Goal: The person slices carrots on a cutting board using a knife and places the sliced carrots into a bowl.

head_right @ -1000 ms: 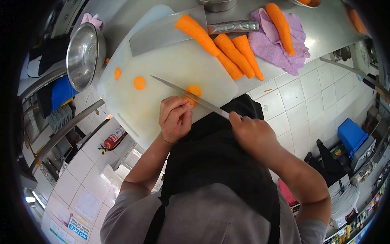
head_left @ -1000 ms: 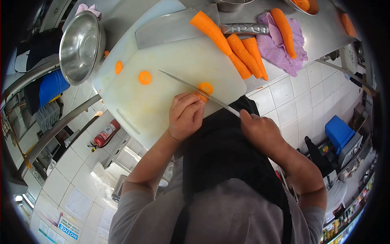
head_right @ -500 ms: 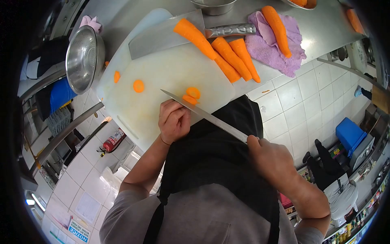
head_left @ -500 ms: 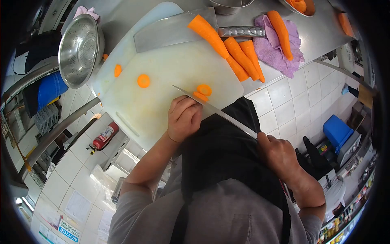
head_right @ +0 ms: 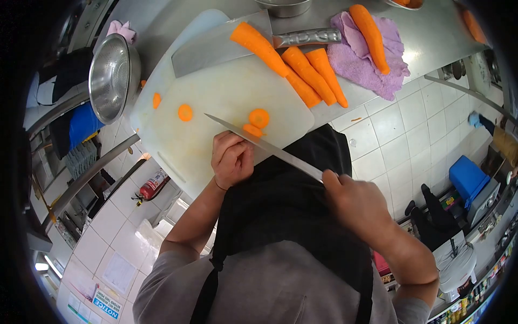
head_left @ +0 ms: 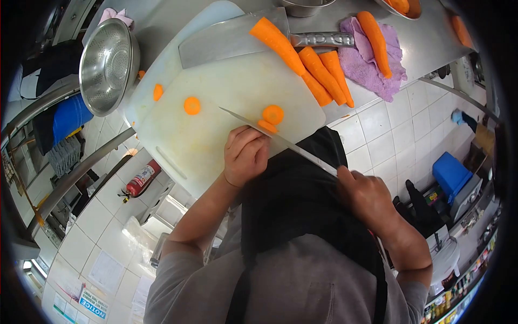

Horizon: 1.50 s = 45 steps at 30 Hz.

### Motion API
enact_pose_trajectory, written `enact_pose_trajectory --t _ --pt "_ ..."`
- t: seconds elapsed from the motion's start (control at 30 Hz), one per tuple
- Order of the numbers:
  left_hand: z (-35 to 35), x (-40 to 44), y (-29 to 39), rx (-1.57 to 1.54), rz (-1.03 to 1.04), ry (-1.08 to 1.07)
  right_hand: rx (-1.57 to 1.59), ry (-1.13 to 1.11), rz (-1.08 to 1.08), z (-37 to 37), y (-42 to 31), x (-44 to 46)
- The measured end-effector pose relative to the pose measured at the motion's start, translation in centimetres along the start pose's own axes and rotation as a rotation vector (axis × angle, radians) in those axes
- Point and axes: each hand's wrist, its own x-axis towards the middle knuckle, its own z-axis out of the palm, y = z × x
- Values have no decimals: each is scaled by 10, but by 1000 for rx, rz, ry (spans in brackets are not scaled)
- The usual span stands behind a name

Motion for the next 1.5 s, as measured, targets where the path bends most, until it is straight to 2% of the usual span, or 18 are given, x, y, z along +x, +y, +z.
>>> enact_pose_trajectory --t 0.13,0.4,0.63,0.7,0.83,0.9,1.0,1.23,1.3,1.43,1.5 --pt "0 -1 0 18 5 -2 -32 -64 50 -1 -1 -14" --pt "-1 -3 0 -29 -19 -10 -88 110 -37 46 4 49" --pt "0 0 0 -17 -5 14 -46 92 -53 3 -1 4" --pt "1 -3 0 -13 -15 18 -64 -10 9 -1 -2 -7" --pt "0 -3 -1 -26 -19 19 -25 -24 42 16 0 4" --pt "0 -4 -1 -48 -38 21 -19 72 7 30 0 23" --pt "-1 -2 1 -48 -40 12 -98 71 -44 43 3 49" --pt "-2 -2 1 -28 -20 0 -55 96 -73 9 -3 9" --pt "-2 -2 1 -27 -13 12 -49 9 -4 2 -5 -4" --pt "0 -3 1 -26 -20 15 -50 -26 16 15 -1 0" --pt "0 -6 0 -64 -30 26 -9 34 24 29 -1 18"
